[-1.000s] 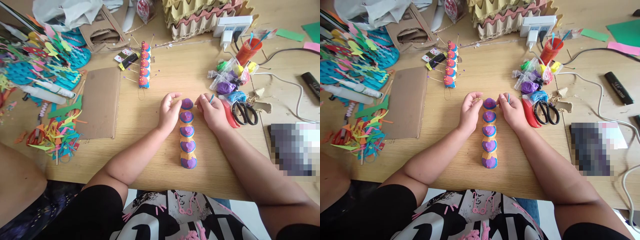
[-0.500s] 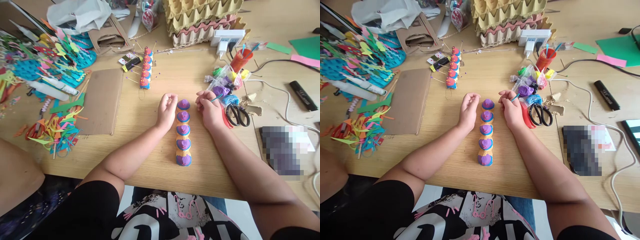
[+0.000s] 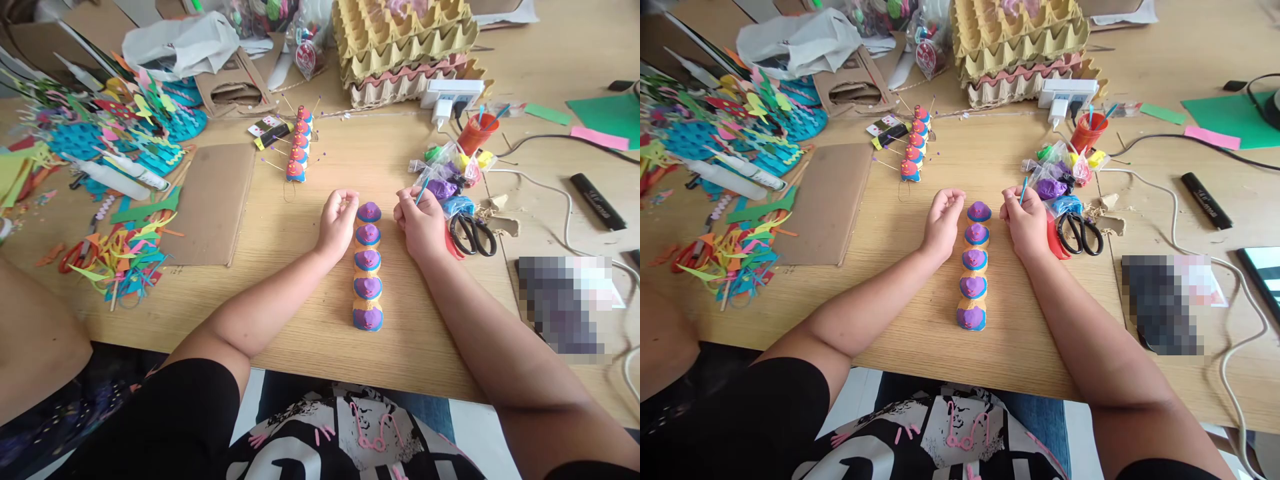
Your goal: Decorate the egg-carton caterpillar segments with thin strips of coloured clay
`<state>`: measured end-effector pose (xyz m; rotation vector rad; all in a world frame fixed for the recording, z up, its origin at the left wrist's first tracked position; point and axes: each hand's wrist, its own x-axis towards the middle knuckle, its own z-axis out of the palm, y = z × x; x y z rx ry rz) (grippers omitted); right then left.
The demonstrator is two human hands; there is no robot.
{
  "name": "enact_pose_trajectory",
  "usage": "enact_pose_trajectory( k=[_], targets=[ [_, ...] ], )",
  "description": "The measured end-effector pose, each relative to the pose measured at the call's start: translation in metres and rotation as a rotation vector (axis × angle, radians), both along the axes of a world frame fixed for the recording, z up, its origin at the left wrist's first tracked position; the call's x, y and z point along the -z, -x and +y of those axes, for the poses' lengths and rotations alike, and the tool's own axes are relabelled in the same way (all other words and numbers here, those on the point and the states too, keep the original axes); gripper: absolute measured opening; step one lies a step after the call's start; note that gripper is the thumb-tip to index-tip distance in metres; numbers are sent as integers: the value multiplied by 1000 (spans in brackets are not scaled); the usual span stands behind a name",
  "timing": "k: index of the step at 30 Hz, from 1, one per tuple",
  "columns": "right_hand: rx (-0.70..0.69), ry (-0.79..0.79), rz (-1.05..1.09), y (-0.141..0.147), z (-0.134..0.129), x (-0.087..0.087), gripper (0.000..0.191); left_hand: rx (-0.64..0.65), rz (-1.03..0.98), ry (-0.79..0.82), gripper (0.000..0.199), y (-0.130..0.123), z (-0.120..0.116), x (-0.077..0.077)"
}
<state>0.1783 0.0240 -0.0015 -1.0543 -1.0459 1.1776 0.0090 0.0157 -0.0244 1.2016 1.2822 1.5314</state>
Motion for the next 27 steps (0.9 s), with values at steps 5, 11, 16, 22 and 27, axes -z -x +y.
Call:
enact_pose_trajectory(
  k=[5, 11, 16, 22, 27],
  targets=[
    [-3, 14, -90, 0, -1, -1, 39, 6, -3, -3, 29, 0, 0, -1],
    [-43, 23, -93, -3, 1, -1, 28, 4, 19, 6, 28, 0, 1, -2],
    [-43, 40, -25, -3, 4, 0, 39, 11, 10, -34, 20, 1, 3, 1],
    [-25, 58, -63, -3, 5, -2, 44, 6, 28, -36, 21, 1, 3, 2],
    [-43, 92, 1, -6, 6, -1, 39, 1, 15, -28, 16, 0, 3, 0]
  ],
)
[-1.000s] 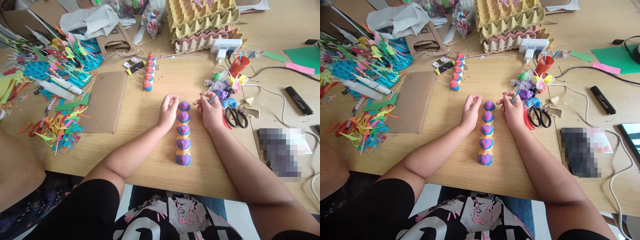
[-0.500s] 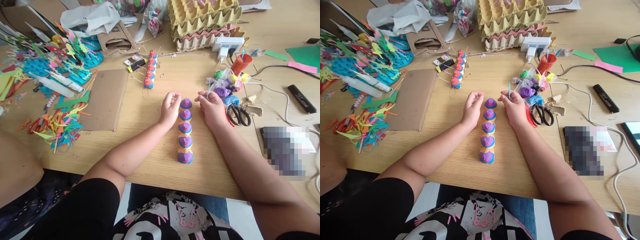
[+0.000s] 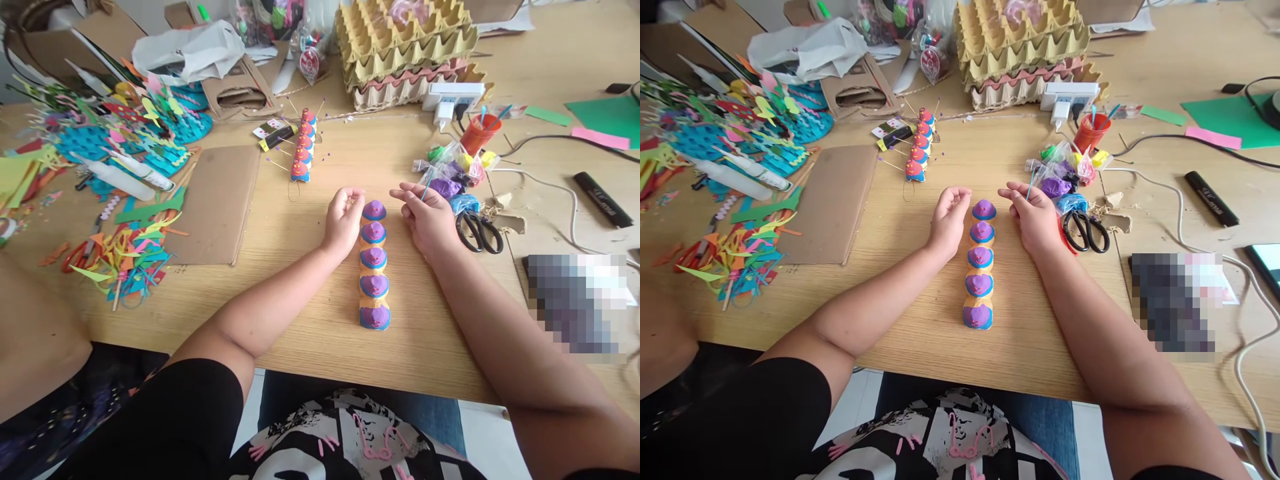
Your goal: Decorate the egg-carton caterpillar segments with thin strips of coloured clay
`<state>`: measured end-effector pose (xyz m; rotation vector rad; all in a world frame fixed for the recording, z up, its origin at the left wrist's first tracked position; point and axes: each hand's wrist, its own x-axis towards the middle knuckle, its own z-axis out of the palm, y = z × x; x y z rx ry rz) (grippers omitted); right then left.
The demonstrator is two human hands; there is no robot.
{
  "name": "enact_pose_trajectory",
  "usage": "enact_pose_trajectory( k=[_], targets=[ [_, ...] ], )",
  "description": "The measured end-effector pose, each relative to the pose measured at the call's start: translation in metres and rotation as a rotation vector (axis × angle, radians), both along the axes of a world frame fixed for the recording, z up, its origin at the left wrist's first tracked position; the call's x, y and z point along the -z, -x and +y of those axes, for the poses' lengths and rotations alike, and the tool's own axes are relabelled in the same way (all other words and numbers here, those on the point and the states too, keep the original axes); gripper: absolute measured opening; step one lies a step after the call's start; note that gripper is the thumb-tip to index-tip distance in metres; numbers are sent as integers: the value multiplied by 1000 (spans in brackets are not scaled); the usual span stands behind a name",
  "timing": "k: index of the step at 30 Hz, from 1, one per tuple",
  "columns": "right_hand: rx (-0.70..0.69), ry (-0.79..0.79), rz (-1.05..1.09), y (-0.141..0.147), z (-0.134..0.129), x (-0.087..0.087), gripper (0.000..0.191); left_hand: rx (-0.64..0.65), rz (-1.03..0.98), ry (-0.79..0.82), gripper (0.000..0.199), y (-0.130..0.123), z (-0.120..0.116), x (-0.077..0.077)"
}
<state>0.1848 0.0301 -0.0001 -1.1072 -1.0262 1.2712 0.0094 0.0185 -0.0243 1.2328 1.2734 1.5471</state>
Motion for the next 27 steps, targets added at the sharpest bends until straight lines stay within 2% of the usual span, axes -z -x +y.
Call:
enact_pose_trajectory(
  k=[13, 18, 22, 27],
  targets=[
    [24, -51, -83, 3, -5, -1, 53, -12, -11, 15, 17, 0, -1, 0],
    [11, -90, -266, 7, -17, -6, 63, -52, 29, -22, 36, 1, -5, 0],
    [-21, -223, -501, 7, -23, -8, 72, -72, 108, -93, 57, 2, -9, 0],
    [-58, -231, -678, 6, -24, -7, 72, -27, 199, -122, 62, 1, -14, 3]
  ],
)
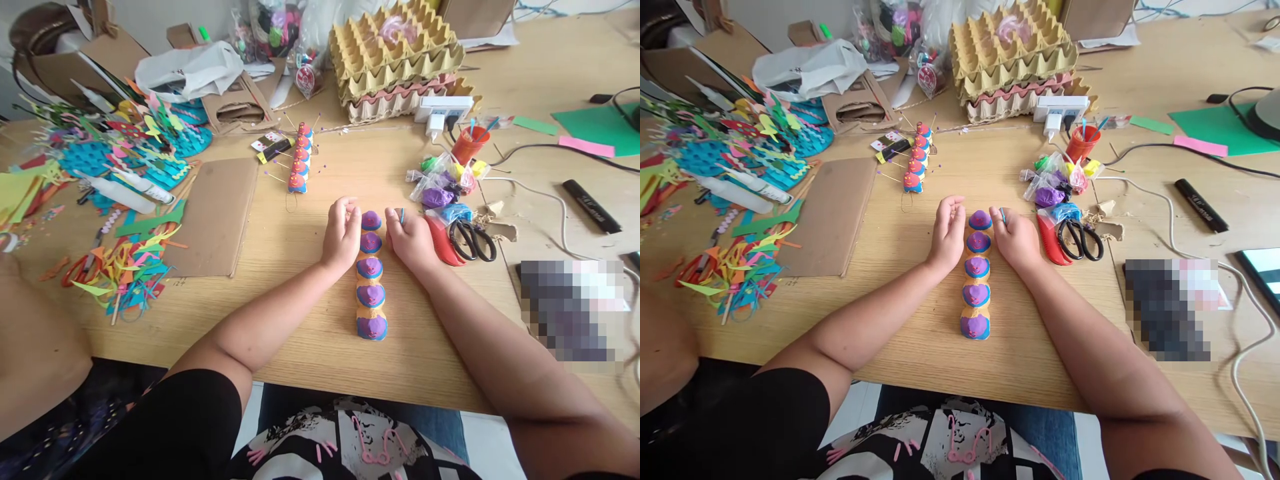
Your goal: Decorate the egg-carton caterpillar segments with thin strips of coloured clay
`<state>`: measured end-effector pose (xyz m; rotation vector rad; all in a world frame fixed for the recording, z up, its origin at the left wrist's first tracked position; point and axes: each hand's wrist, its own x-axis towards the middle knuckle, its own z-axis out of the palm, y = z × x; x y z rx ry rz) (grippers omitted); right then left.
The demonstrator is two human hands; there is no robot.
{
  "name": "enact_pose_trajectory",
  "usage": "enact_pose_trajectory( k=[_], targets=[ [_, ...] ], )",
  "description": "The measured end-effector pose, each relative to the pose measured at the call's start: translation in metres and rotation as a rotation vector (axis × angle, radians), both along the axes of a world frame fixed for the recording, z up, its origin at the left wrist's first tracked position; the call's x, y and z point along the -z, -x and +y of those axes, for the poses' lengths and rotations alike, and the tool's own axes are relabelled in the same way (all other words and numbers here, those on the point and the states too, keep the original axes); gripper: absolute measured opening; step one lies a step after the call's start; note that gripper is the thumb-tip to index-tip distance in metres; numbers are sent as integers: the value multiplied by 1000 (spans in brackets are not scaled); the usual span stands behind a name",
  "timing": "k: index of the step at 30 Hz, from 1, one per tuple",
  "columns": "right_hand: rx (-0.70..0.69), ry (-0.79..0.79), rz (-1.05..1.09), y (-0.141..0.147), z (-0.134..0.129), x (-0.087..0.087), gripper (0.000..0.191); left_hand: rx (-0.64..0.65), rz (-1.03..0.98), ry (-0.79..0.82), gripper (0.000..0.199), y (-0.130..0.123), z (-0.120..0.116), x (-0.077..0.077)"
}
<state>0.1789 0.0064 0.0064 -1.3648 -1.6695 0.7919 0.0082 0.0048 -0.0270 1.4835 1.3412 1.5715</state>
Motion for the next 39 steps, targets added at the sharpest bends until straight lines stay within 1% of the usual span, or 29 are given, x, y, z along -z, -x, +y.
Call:
enact_pose_trajectory(
  k=[3, 5, 9, 13, 15, 18, 20, 25, 30, 39],
  targets=[
    [-28, 18, 25, 2, 0, 1, 70, 5, 58, -25, 63, -1, -1, 1],
    [-39, 6, 33, 3, 0, 1, 71, 9, 59, -18, 64, -1, -1, 1],
    [-28, -20, 36, 2, 3, 3, 73, 13, -14, 44, 63, -1, 1, 2],
    [5, -43, 72, 0, 7, 8, 73, -31, -114, 84, 61, 0, 5, 4],
    [11, -29, 82, -1, 8, 10, 73, -42, -142, 95, 60, 1, 6, 4],
    [13, 3, 18, -1, 7, 11, 73, -30, -139, 108, 56, 2, 6, 3],
    [26, -13, -45, -1, 7, 10, 72, -25, -133, 117, 56, 2, 5, 1],
    [94, -60, -78, -1, 6, 6, 71, -35, -129, 108, 64, 2, 3, -2],
    [46, -61, -63, 1, 5, 5, 72, -11, -64, 75, 67, 1, -1, -4],
    [21, -31, 9, 0, 7, 8, 71, -6, -137, 101, 70, 1, 3, -2]
  ],
)
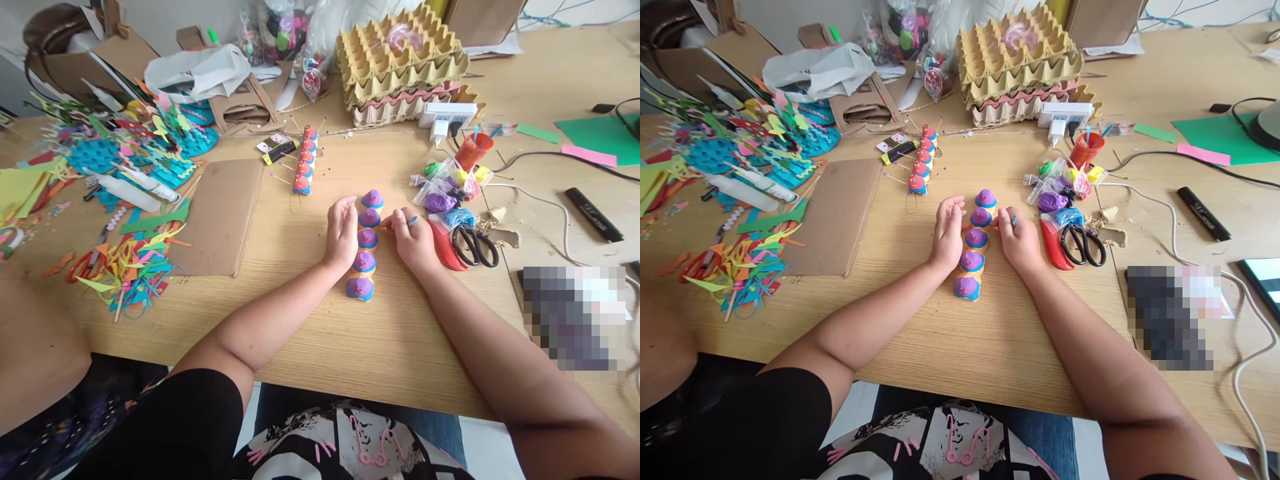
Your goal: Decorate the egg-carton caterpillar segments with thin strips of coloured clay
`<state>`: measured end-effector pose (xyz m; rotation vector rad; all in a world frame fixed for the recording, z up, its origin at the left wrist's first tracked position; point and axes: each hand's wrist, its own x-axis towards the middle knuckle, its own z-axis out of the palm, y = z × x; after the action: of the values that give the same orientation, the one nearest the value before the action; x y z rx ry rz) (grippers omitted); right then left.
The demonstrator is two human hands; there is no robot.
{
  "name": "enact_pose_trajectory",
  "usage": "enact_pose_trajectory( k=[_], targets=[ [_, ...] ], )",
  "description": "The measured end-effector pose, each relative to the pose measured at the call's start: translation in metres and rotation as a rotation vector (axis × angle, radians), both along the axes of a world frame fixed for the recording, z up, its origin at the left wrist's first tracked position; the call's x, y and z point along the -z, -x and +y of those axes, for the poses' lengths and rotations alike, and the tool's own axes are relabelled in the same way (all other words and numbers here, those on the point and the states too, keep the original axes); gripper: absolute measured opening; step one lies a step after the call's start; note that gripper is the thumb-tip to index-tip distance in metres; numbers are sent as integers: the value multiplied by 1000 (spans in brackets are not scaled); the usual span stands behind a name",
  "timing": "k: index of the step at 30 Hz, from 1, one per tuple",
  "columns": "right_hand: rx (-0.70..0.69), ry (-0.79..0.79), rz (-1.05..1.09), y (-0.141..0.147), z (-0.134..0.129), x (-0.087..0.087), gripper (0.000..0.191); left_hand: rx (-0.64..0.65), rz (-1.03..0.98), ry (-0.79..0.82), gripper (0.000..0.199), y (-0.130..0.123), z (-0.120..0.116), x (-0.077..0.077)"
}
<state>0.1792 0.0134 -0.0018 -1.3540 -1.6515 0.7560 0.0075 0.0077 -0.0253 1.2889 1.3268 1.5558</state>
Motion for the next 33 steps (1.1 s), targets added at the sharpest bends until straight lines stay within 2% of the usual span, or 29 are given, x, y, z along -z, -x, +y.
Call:
enact_pose_trajectory(
  k=[5, 9, 13, 20, 25, 28, 33],
  targets=[
    [-16, 11, -11, 0, 1, 2, 67, 12, -53, 7, 70, 0, 2, -1],
    [34, -33, 22, -1, 3, 2, 49, 7, -71, 44, 59, 0, 3, -2],
    [123, -45, -40, 0, 4, -2, 33, 3, -44, 65, 52, -1, 0, -4],
    [85, 112, -315, 4, -3, -15, 34, 3, -28, 51, 62, -5, -3, -5],
    [35, 122, -505, 1, -5, -16, 45, 5, -19, 57, 64, -5, -4, -8],
    [12, 83, -465, 0, -5, -11, 43, 22, -19, 43, 63, -4, -4, -9],
    [8, 67, -222, -3, -2, -2, 24, 18, -18, 51, 56, -2, -2, -9]
  ],
)
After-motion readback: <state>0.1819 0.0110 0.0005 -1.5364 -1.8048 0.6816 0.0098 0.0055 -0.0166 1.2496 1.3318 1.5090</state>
